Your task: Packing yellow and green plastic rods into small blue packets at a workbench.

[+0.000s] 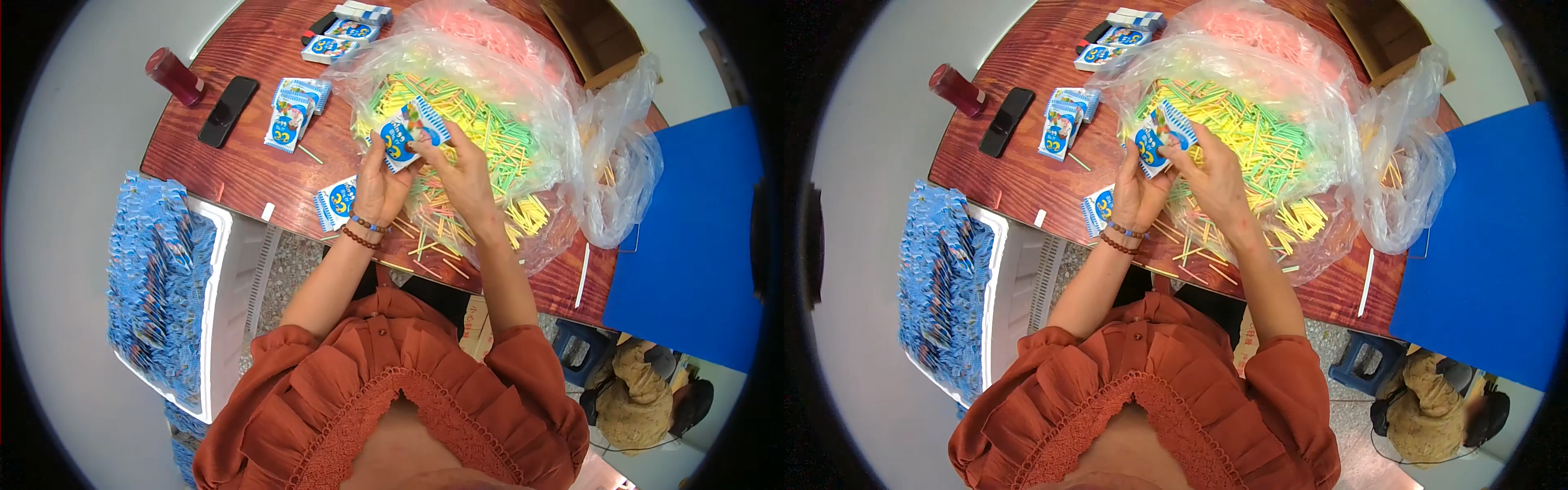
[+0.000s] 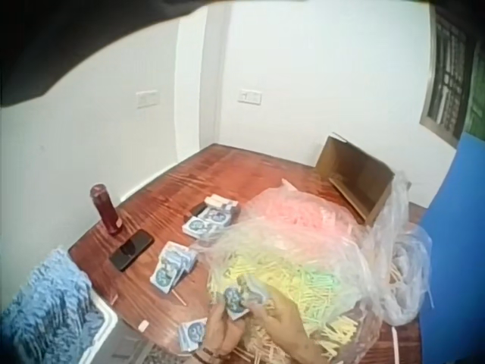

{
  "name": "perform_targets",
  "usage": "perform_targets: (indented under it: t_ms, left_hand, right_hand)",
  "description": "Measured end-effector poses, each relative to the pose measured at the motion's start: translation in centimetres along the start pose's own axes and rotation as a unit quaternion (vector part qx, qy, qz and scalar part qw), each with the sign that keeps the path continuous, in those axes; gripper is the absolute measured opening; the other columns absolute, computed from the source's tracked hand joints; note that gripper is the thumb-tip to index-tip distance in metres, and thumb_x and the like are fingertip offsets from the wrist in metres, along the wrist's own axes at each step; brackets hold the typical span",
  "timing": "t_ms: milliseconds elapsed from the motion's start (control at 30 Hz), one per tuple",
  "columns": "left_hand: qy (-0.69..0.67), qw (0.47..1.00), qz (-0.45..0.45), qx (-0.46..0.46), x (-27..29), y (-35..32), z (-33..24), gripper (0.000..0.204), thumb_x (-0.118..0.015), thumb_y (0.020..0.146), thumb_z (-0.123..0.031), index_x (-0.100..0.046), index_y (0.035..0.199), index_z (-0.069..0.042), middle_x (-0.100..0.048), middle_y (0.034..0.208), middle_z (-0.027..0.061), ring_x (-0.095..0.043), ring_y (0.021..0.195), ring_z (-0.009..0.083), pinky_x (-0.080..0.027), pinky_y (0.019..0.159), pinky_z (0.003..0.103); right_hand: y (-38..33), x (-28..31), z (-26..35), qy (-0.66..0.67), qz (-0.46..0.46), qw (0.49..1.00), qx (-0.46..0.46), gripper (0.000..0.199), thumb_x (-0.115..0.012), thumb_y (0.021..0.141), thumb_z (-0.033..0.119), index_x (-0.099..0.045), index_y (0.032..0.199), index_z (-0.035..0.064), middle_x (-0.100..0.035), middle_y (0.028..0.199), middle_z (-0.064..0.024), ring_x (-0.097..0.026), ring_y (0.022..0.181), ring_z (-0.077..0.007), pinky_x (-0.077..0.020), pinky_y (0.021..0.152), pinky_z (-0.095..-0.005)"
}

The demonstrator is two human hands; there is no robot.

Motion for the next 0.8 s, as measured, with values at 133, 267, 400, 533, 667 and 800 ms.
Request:
perform_targets:
  t_ms: [133, 267, 400, 533, 667, 800]
  left_hand:
    - [0.13, 0.987, -0.004, -0.091, -0.4, -0.1, -3.0, 0.034, -0.045, 0.103, -0.028, -0.057, 0.119, 0.0, -0.064, 0.117, 0.0117, -0.062, 0.109, 0.0218, -0.049, 0.097, 0.041]
    - [0.162, 0.967, -0.038, -0.191, 0.6, -1.2, -6.8, 0.03, -0.046, 0.103, -0.025, -0.061, 0.109, 0.0, -0.065, 0.115, 0.0098, -0.063, 0.107, 0.019, -0.049, 0.097, 0.038]
    - [0.289, 0.896, -0.159, -0.297, 4.2, -2.2, -13.0, 0.028, -0.051, 0.101, -0.023, -0.061, 0.114, -0.001, -0.065, 0.096, 0.0033, -0.062, 0.091, 0.0128, -0.051, 0.081, 0.028]
    - [0.403, 0.798, -0.306, -0.328, 8.4, -3.0, -16.9, 0.033, -0.055, 0.099, -0.023, -0.058, 0.121, 0.001, -0.061, 0.096, 0.004, -0.059, 0.089, 0.0118, -0.049, 0.073, 0.024]
    - [0.683, 0.595, -0.3, -0.3, 10.9, -2.9, -17.4, 0.045, -0.064, 0.091, -0.019, -0.052, 0.127, 0.005, -0.055, 0.118, 0.016, -0.056, 0.106, 0.0248, -0.047, 0.085, 0.034]
    - [0.78, 0.497, -0.269, -0.268, 8.7, -3.0, -16.3, 0.045, -0.066, 0.086, -0.015, -0.054, 0.125, 0.003, -0.054, 0.119, 0.0196, -0.054, 0.108, 0.0354, -0.041, 0.095, 0.041]
  right_hand:
    - [1.2, -1.4, 0.1, 0.134, -0.035, 0.989, -0.051, 0.018, -0.067, 0.088, 0.006, -0.067, 0.104, -0.0012, -0.067, 0.089, -0.001, -0.06, 0.083, -0.0049, -0.0462, 0.072, -0.0201]
    - [3.8, -4.6, 1.1, 0.132, 0.0, 0.991, 0.034, 0.012, -0.066, 0.089, 0.008, -0.066, 0.098, -0.0001, -0.064, 0.08, -0.0001, -0.057, 0.072, -0.0048, -0.043, 0.062, -0.0193]
    - [8.1, -11.6, 0.0, 0.206, 0.101, 0.973, -0.033, 0.011, -0.062, 0.091, 0.011, -0.062, 0.092, 0.0001, -0.065, 0.075, -0.0026, -0.065, 0.063, -0.0106, -0.0422, 0.048, -0.0186]
    - [10.4, -17.9, -2.5, 0.22, 0.102, 0.966, -0.085, 0.016, -0.061, 0.09, 0.013, -0.064, 0.09, -0.0029, -0.07, 0.076, -0.012, -0.071, 0.067, -0.0176, -0.0519, 0.054, -0.0284]
    - [11.7, -19.8, -5.1, 0.063, 0.122, 0.984, -0.113, 0.016, -0.056, 0.089, 0.012, -0.066, 0.091, -0.0015, -0.07, 0.079, -0.0193, -0.071, 0.069, -0.0272, -0.0546, 0.061, -0.0375]
    - [10.9, -17.0, -5.3, -0.064, 0.026, 0.996, 0.054, 0.026, -0.064, 0.086, 0.019, -0.066, 0.1, -0.0017, -0.07, 0.077, -0.0154, -0.068, 0.066, -0.0217, -0.0524, 0.057, -0.0338]
Point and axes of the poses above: each hand's wrist, its own y-axis towards the middle knuckle, its own x-axis out of the back of the hand, z = x × y, the point moved 2 cm from there along y, towards the middle knuckle
